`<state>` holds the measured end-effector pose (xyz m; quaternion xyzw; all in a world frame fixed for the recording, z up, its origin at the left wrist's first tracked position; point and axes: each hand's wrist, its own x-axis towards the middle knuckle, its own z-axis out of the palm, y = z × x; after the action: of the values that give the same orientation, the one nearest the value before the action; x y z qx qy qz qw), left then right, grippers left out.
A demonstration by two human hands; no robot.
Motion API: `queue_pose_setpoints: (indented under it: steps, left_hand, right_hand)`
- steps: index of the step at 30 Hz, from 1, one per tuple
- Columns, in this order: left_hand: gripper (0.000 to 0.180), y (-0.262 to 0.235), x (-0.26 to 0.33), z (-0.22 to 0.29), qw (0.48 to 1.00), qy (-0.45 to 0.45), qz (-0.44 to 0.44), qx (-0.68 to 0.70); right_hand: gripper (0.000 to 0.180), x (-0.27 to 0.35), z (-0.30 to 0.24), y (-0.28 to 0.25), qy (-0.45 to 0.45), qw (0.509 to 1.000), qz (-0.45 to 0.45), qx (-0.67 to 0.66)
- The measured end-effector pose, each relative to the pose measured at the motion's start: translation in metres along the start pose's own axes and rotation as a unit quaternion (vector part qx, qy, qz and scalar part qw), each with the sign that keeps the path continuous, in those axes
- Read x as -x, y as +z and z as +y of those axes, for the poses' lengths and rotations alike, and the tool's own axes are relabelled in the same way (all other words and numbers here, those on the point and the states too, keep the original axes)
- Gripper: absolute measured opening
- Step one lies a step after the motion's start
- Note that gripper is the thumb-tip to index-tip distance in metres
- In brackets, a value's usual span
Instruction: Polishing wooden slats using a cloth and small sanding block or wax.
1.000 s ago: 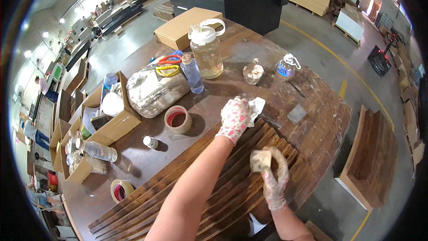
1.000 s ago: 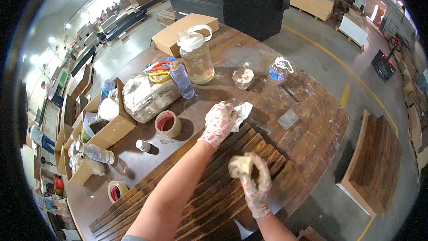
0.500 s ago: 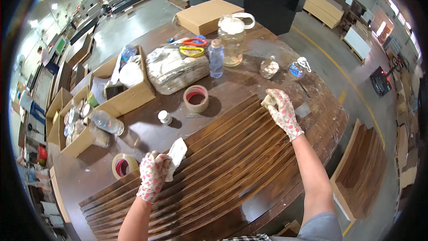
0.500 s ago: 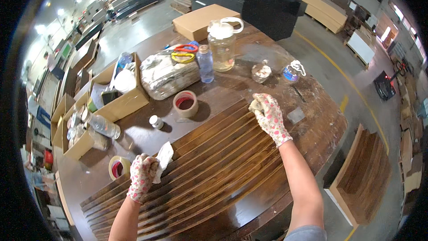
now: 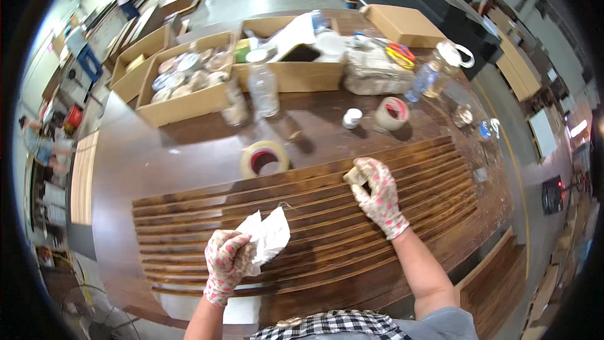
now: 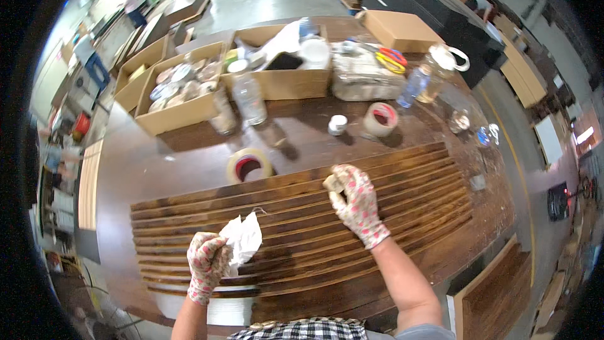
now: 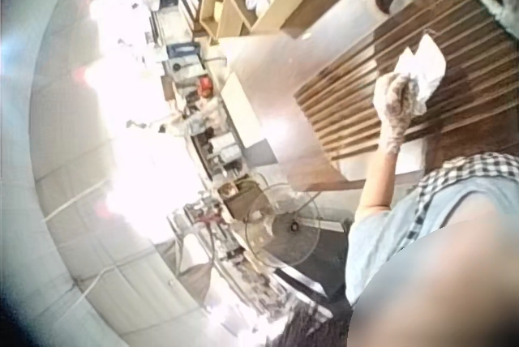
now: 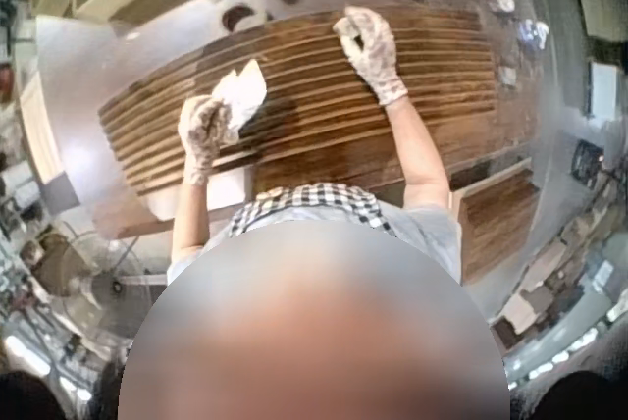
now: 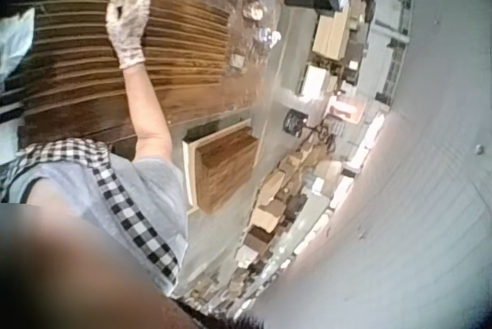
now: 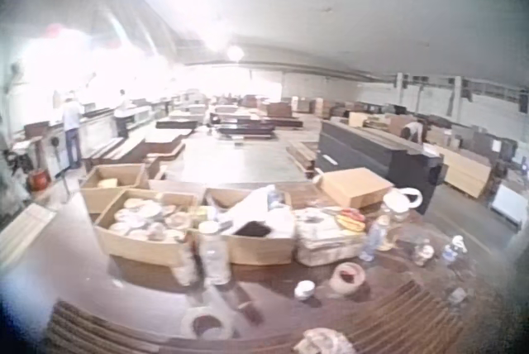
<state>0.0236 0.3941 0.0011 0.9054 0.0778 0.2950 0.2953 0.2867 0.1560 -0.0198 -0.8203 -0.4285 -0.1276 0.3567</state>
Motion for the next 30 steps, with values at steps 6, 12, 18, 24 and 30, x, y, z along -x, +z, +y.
queue_pose_setpoints:
  steps: [6, 12, 18, 24, 30]
  left_hand:
    - [0.029, -0.076, 0.078, -0.034, 0.997, -0.069, 0.030, 0.007]
    - [0.023, -0.126, 0.148, -0.073, 0.986, -0.140, 0.091, -0.018]
    - [0.024, -0.130, 0.176, -0.098, 0.974, -0.179, 0.136, 0.018]
    - [0.026, -0.122, 0.181, -0.109, 0.975, -0.151, 0.156, 0.040]
    - [0.025, -0.118, 0.178, -0.110, 0.977, -0.143, 0.155, 0.035]
  right_hand:
    - [0.050, -0.027, -0.153, 0.127, -0.067, 0.993, -0.084, -0.051]
    - [0.049, -0.055, -0.269, 0.242, -0.178, 0.965, -0.129, -0.146]
    - [0.046, -0.078, -0.344, 0.328, -0.246, 0.944, -0.141, -0.167]
    - [0.037, -0.081, -0.338, 0.323, -0.288, 0.939, -0.144, -0.121]
    - [0.044, -0.064, -0.307, 0.283, -0.224, 0.958, -0.146, -0.101]
